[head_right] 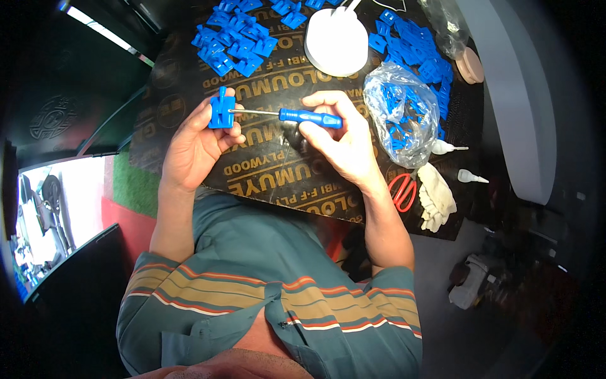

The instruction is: The person assembles small blue plastic parts with screws using a screwdriver.

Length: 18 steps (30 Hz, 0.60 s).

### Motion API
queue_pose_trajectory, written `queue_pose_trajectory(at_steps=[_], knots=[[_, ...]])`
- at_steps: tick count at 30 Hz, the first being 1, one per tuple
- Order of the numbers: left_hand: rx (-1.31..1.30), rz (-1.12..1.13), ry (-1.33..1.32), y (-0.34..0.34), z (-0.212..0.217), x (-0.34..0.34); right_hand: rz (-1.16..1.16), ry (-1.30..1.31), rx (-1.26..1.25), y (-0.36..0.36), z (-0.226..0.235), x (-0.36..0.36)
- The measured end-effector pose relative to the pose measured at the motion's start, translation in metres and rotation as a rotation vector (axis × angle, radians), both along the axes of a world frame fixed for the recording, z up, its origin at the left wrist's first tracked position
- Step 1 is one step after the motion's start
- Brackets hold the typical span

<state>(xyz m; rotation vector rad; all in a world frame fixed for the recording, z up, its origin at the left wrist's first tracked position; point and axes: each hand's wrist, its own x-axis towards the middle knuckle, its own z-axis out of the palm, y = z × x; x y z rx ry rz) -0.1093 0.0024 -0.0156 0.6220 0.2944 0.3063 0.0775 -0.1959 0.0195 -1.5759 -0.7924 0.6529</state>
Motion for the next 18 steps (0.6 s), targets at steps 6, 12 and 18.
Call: queue_pose_trajectory(at_steps=[6,12,18], knots=[[-0.006,0.000,0.006,0.001,0.002,-0.001,0.065,0.043,-0.180,-0.005,-0.007,0.011],[-0.005,0.001,0.002,0.001,0.001,0.000,0.021,-0.041,0.027,0.002,-0.003,-0.002],[-0.026,0.009,-0.010,0.000,0.001,0.000,0.055,0.029,-0.185,-0.005,-0.005,0.010]])
